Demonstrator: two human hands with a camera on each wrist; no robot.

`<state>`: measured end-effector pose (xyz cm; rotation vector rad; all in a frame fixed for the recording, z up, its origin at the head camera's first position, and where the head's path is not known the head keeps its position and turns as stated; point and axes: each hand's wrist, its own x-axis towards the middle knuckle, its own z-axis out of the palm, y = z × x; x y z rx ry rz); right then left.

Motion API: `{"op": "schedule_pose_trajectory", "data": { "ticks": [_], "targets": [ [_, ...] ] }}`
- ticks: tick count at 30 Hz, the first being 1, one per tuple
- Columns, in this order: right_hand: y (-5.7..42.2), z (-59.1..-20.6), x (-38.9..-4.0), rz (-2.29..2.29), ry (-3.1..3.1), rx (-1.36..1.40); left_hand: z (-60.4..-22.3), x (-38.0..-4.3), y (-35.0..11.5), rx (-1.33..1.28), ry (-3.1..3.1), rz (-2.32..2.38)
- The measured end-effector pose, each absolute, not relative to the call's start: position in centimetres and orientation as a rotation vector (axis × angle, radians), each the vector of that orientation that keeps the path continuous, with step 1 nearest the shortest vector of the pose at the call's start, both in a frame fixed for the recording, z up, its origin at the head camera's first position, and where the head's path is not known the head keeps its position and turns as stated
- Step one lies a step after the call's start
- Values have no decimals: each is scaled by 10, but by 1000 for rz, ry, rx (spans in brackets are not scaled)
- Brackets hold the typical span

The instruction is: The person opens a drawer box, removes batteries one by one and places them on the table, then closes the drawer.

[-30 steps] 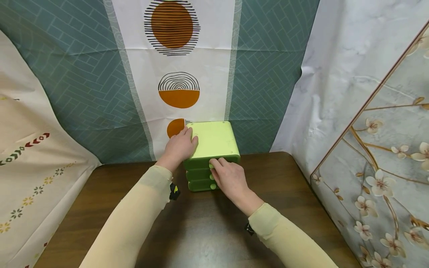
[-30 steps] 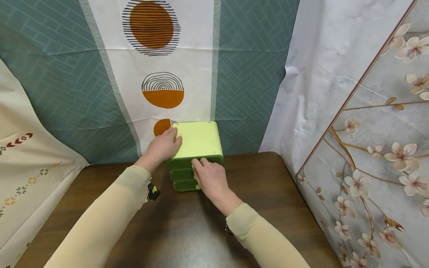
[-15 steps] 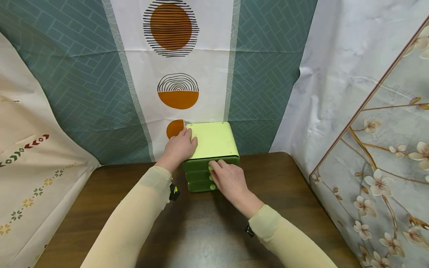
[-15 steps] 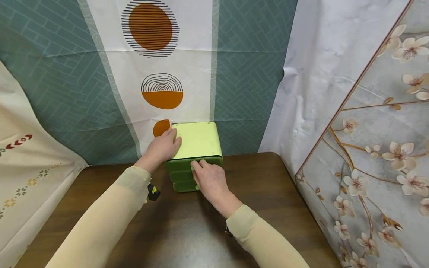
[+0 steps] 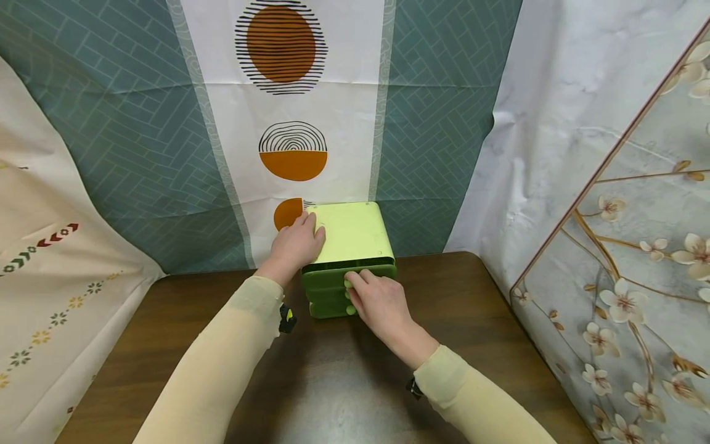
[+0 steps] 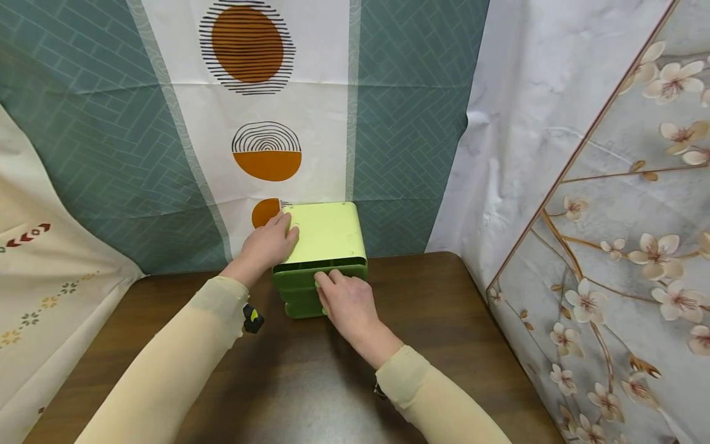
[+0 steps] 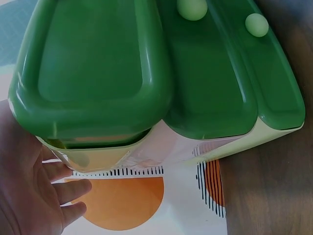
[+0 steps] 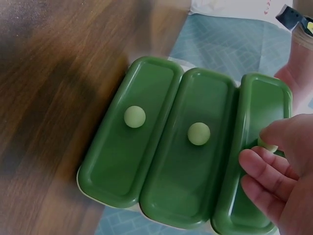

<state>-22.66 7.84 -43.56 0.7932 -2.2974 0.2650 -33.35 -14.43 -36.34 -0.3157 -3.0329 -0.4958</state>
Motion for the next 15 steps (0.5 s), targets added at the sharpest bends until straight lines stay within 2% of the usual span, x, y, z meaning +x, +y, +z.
{"op": "schedule_pose_trajectory", "data": {
  "ticks": [15],
  "targets": [
    [81,-437,-214,282,-2275,798,-364,-334,-145,-322,-3027,-508]
  ]
}}
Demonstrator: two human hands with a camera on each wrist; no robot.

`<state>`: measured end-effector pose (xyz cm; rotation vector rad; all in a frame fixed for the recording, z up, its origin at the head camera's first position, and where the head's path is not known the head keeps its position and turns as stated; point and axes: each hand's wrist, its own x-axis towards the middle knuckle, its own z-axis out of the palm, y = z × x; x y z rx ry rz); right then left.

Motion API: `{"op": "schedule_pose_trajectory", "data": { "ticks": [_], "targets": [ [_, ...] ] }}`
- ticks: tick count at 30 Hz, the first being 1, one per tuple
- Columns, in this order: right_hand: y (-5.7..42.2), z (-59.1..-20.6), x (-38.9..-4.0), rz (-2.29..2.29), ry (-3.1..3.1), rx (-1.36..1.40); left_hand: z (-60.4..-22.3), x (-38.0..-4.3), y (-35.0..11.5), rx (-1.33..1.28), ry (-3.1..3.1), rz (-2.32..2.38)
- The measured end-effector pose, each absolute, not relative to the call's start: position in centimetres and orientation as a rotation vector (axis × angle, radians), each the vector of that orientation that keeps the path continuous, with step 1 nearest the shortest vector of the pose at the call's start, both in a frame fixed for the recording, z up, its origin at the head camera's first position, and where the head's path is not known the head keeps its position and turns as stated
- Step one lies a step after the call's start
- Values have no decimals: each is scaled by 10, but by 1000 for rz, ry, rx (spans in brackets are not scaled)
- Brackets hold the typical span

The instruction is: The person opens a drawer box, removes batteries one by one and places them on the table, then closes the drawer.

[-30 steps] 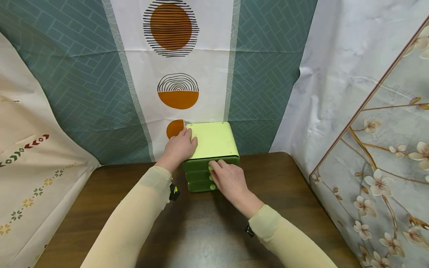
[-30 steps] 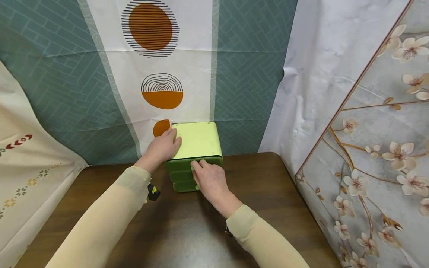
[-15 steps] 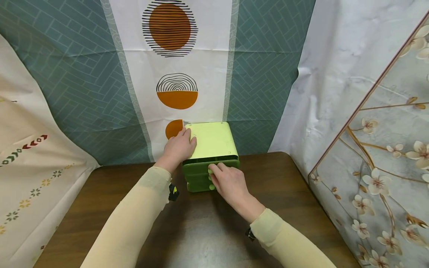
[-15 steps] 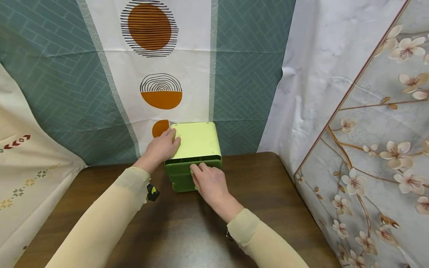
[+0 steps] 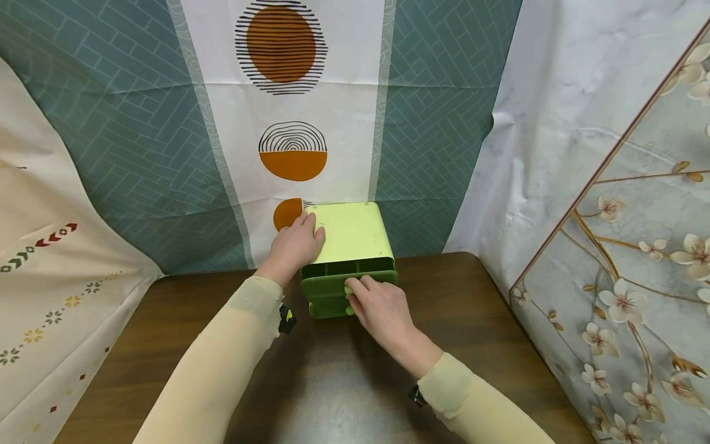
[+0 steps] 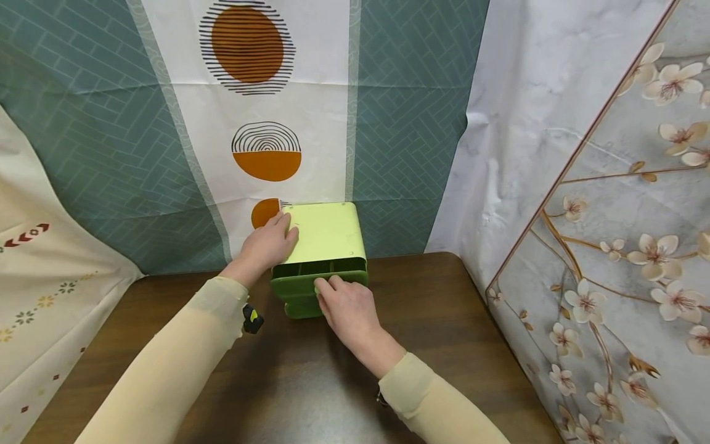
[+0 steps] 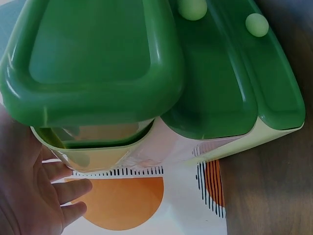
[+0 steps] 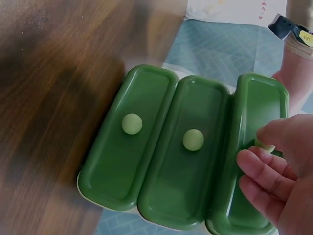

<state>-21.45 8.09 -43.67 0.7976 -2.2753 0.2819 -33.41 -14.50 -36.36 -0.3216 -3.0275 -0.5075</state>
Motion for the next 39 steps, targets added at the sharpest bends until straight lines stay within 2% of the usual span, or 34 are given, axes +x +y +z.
{"op": "schedule_pose_trajectory", "data": {
  "ticks": [39],
  "targets": [
    [87,-437,-184,321,-2254,817,-363,-333,-146,-320,-3025,-523]
  ]
}}
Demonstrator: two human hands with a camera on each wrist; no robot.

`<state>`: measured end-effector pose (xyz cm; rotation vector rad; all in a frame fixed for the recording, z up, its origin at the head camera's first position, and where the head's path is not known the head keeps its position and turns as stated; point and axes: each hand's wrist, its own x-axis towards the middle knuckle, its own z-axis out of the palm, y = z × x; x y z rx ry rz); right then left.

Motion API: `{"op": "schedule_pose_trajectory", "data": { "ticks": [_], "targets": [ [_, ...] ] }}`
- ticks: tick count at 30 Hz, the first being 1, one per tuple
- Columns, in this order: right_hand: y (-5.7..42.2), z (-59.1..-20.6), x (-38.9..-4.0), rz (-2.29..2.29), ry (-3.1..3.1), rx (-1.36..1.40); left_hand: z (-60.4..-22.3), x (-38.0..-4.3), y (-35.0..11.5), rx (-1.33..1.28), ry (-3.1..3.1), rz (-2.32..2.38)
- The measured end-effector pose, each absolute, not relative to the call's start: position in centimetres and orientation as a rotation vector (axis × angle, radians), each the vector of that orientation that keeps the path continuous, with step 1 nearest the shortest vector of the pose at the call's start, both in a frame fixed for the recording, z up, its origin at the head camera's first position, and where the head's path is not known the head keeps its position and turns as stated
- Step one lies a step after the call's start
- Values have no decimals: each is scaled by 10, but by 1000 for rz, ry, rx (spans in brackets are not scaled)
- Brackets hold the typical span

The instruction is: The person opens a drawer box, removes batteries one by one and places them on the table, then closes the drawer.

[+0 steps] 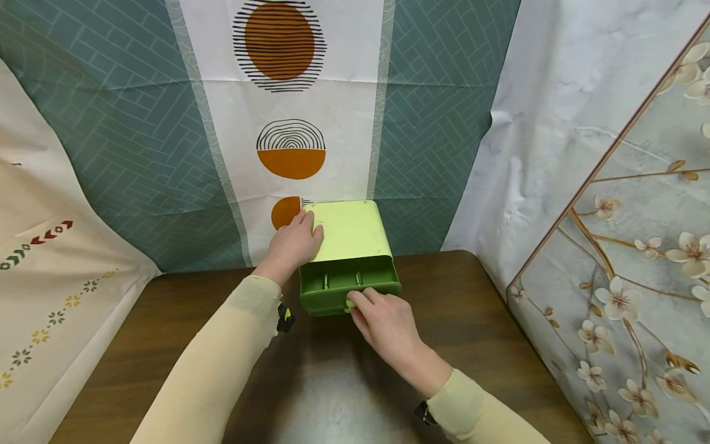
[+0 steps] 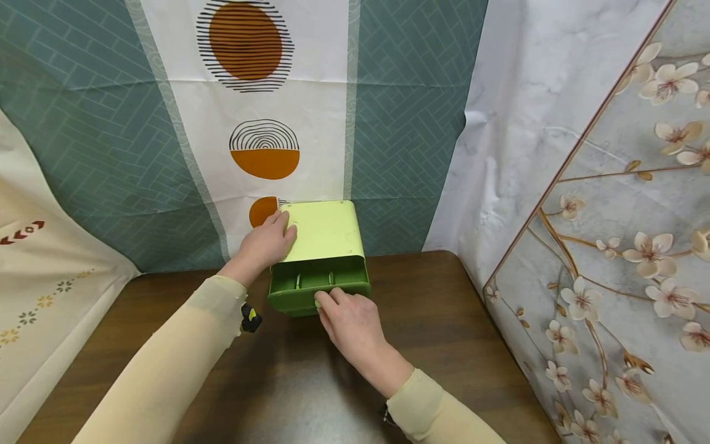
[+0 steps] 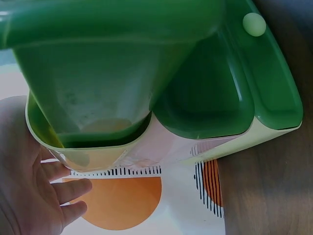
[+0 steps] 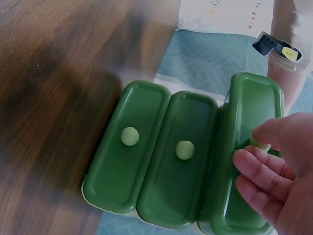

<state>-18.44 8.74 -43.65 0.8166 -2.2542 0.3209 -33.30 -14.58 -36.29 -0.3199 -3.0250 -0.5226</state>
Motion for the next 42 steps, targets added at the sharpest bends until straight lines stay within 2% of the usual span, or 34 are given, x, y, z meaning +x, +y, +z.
{"op": "schedule_pose_trajectory", "data": {
  "ticks": [42],
  "targets": [
    [93,-441,-170,331,-2226,827,-367,-332,-145,-295,-2997,-581]
  ]
}}
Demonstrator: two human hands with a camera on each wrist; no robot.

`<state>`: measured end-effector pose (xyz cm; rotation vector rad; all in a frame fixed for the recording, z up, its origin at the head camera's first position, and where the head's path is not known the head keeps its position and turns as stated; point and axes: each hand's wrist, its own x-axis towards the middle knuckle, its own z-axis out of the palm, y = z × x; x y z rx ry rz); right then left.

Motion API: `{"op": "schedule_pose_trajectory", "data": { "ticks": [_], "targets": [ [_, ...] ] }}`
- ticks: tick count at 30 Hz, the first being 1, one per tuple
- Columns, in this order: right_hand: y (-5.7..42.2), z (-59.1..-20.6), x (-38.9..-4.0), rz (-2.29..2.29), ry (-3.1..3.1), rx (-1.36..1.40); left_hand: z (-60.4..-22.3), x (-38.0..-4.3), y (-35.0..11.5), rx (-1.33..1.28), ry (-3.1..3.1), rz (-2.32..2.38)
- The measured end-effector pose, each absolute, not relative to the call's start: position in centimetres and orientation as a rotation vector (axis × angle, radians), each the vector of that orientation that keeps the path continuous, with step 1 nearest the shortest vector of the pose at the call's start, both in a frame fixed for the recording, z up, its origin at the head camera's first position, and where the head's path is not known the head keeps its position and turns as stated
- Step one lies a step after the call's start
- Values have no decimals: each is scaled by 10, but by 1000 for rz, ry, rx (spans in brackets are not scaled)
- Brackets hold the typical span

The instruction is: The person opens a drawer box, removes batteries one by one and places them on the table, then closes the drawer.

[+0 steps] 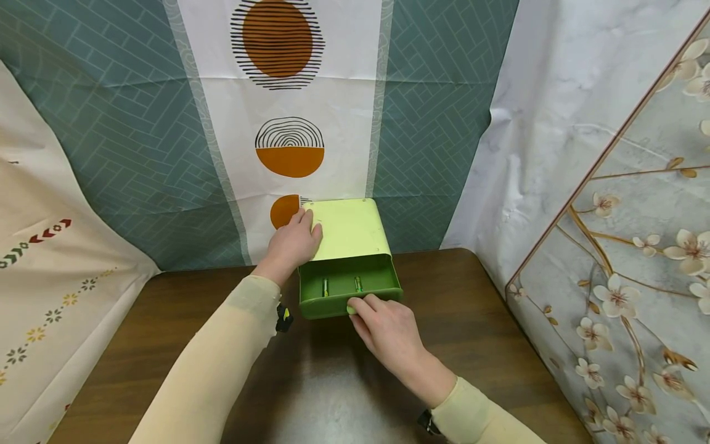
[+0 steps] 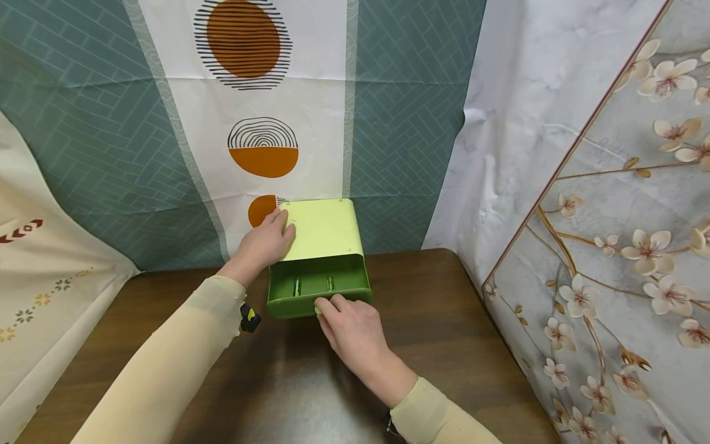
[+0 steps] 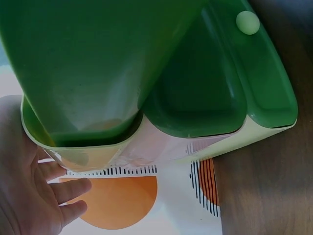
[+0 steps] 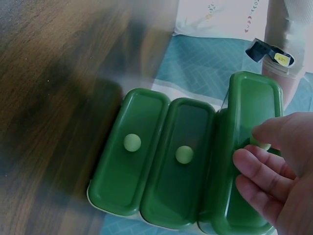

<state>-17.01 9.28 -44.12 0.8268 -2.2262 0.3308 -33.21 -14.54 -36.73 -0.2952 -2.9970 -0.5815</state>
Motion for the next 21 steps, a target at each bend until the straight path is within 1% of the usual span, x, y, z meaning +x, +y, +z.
{"op": "schedule_pose_trajectory", "data": {
  "ticks": [21],
  "targets": [
    [95,-448,-167,342,-2239,839,-371,-332,-146,-282,-2986,-615]
  ]
}}
